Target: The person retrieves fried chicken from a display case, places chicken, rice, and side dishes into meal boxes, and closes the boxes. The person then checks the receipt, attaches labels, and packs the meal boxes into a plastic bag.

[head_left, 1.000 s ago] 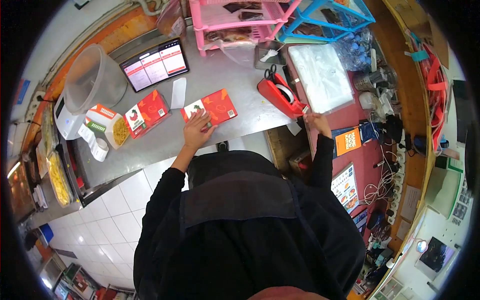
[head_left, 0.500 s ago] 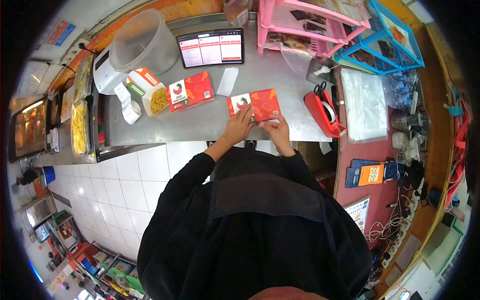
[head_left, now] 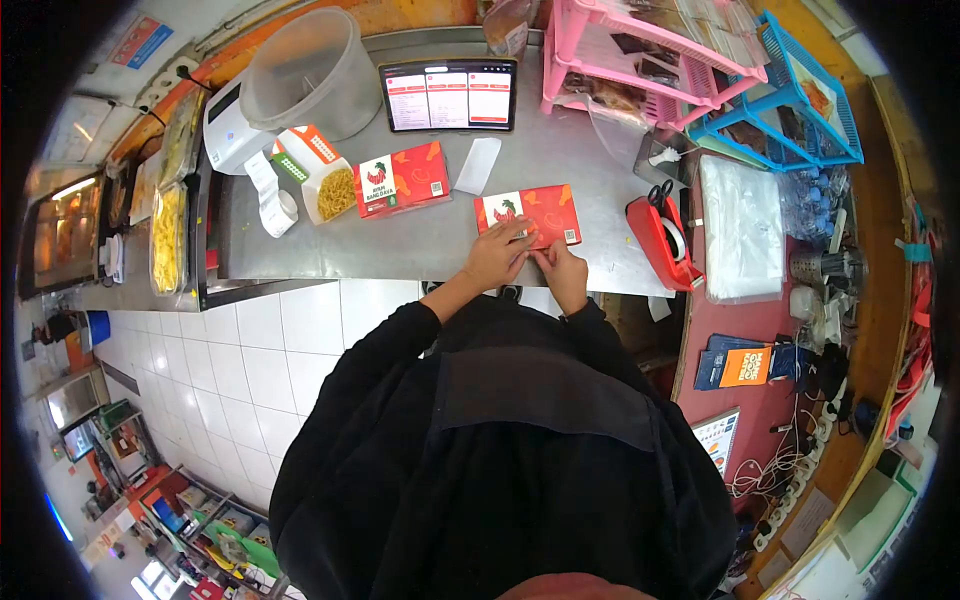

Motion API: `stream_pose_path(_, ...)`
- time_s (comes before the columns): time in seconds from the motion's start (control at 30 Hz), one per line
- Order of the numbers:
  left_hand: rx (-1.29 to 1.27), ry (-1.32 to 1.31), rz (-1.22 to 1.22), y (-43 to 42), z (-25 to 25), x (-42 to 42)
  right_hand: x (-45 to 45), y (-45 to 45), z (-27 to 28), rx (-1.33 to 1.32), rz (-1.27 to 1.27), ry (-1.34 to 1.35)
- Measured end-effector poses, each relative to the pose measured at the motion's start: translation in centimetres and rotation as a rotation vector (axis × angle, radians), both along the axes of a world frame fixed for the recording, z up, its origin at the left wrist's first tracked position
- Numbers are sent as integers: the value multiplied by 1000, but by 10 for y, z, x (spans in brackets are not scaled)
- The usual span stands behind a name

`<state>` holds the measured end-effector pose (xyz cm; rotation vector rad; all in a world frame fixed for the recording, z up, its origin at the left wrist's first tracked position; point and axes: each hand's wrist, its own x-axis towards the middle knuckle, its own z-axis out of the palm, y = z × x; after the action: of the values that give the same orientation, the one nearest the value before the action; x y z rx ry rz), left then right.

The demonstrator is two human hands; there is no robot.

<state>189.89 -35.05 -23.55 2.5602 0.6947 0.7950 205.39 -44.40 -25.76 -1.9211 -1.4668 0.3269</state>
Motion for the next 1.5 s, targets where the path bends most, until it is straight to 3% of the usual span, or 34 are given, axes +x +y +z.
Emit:
stream_pose_path(0.07,-55,-21,-45,8,8,-2,2,4,5,-5,16,-106)
stream_pose_path(0.2,-188,108,-125,35,11,-3,19,-4,4,-56,-235,-189)
stream_pose_path(0.27,-591,-6,20,54,17,-5,42,-12,11,-171,-337,-217)
stream_pose_path(0.3,-574,-13,44,63,22,-11,50,-14,19,-229,-388,-228)
stream_pose_path(0.33,-459,-203,260,71,29,-22,54,-13,24,-260,-412,-228)
stream_pose_path(0.43,-234,-568,802,98,43,-72,26,11,59,-18,-108,-104)
stream_pose_path(0.47,-141,-618,911,122,22,-100,5,24,72,99,57,-98)
stream_pose_path(0.53,-47,-619,1148,163,11,-158,-36,44,93,91,342,-313)
stream_pose_path(0.6,-36,-578,1293,194,21,-205,-45,56,84,-2,445,-371)
stream_pose_path(0.67,-103,-318,1361,231,13,-246,-49,65,67,-95,534,-430)
stream_pose_path(0.73,-25,-313,1271,250,15,-273,-51,75,70,-244,288,-579)
stream_pose_path(0.77,-166,-265,1204,256,12,-282,-56,75,70,-369,100,-499)
stream_pose_path(0.8,-304,-217,1127,259,20,-285,-65,88,58,-360,96,-499)
stream_pose_path(0.87,-248,-156,1072,258,26,-293,-87,120,21,-19,220,-99)
stream_pose_path(0.9,-313,-128,1057,256,34,-296,-125,133,83,-166,337,-469)
stream_pose_path(0.97,-335,-73,1046,250,32,-308,-182,166,81,-33,565,-351)
stream_pose_path(1.0,-335,-77,1042,248,31,-318,-194,178,74,-33,561,-356)
stream_pose_path(1.07,-374,-89,965,240,32,-339,-219,197,48,-20,642,-500)
stream_pose_path(1.13,-447,-118,925,237,36,-359,-228,213,29,44,532,-544)
stream_pose_path(1.2,-522,-164,721,231,33,-379,-244,213,40,-218,156,-567)
stream_pose_path(1.23,-484,-117,692,235,27,-385,-259,220,61,-284,113,-551)
stream_pose_path(1.27,-494,-112,683,240,29,-389,-276,236,77,-296,106,-550)
stream_pose_path(1.33,-687,-34,516,247,37,-394,-308,268,92,-75,284,-138)
stream_pose_path(1.37,-612,-90,441,254,22,-398,-326,278,91,-83,274,-137)
stream_pose_path(1.47,-654,-22,302,257,49,-403,-355,309,74,46,263,-114)
stream_pose_path(1.5,-613,-42,269,265,31,-409,-353,320,53,61,261,-97)
